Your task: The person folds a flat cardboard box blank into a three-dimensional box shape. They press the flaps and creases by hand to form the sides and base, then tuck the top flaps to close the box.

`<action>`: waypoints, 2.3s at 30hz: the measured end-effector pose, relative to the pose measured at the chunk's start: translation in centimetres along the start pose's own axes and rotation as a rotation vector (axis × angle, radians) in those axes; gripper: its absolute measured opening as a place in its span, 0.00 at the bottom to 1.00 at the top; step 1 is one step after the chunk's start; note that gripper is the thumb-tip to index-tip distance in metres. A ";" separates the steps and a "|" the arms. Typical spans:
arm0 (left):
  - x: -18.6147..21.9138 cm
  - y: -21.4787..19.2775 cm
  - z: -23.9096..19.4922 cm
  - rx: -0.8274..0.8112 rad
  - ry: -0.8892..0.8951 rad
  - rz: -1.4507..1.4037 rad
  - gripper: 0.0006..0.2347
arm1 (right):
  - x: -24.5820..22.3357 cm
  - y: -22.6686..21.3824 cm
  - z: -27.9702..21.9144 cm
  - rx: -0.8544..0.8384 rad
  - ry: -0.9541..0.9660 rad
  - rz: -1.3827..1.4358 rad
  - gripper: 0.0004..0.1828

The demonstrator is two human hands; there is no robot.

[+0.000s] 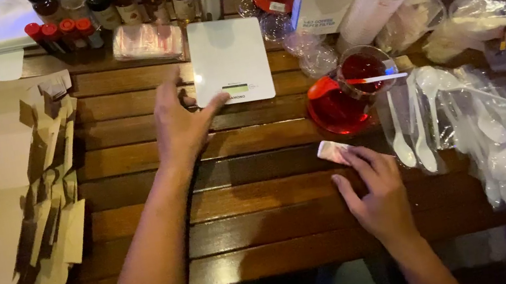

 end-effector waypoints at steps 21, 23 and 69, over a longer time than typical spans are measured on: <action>-4.2 -7.9 -24.5 0.047 0.246 0.142 0.25 | -8.1 2.5 8.1 -0.120 -0.262 0.467 0.09; -5.5 -7.5 -25.1 0.005 0.233 0.135 0.23 | -9.7 6.0 12.0 -0.076 -0.374 0.361 0.06; -8.2 -28.5 -13.4 0.587 0.038 1.051 0.12 | -6.8 5.4 8.2 -0.223 -0.131 0.690 0.07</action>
Point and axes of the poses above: each hand's wrist, its own z-axis towards the middle knuckle, its own y-axis out of the palm, x = y × z, the point moved 3 cm from there along z, towards the middle knuckle, and after that the axes turned 7 degrees about z, right-handed, at the moved point
